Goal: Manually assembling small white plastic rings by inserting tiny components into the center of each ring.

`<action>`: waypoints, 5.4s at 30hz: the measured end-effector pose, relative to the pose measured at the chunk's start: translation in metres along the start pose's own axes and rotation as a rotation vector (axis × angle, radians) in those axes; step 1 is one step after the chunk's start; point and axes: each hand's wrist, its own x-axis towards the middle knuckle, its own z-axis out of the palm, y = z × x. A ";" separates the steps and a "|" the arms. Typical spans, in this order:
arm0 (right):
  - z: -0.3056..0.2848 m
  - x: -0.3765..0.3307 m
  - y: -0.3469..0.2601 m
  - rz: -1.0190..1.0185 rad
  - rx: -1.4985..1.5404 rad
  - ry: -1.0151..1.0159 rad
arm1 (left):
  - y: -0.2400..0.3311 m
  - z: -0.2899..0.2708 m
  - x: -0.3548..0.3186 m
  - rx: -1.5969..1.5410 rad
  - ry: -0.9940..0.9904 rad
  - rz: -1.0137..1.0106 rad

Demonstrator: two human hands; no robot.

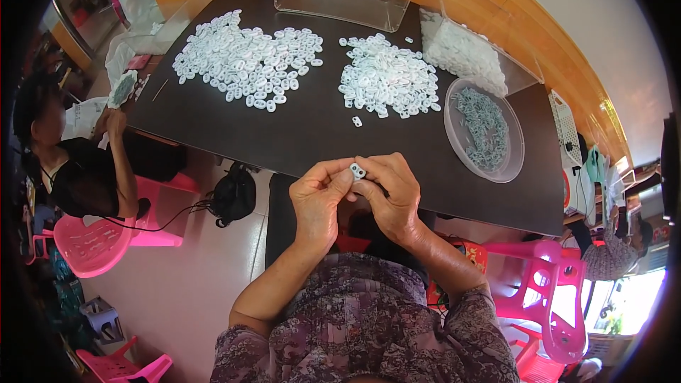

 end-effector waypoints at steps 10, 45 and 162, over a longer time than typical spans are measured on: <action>-0.007 0.001 -0.004 0.139 0.180 -0.031 | 0.002 -0.007 0.002 -0.046 -0.110 -0.003; 0.005 -0.004 -0.018 0.012 0.147 0.069 | -0.008 -0.003 -0.010 -0.082 -0.063 0.232; -0.152 0.060 0.163 -0.114 -0.679 -0.292 | -0.019 0.075 0.014 0.243 -0.258 -0.186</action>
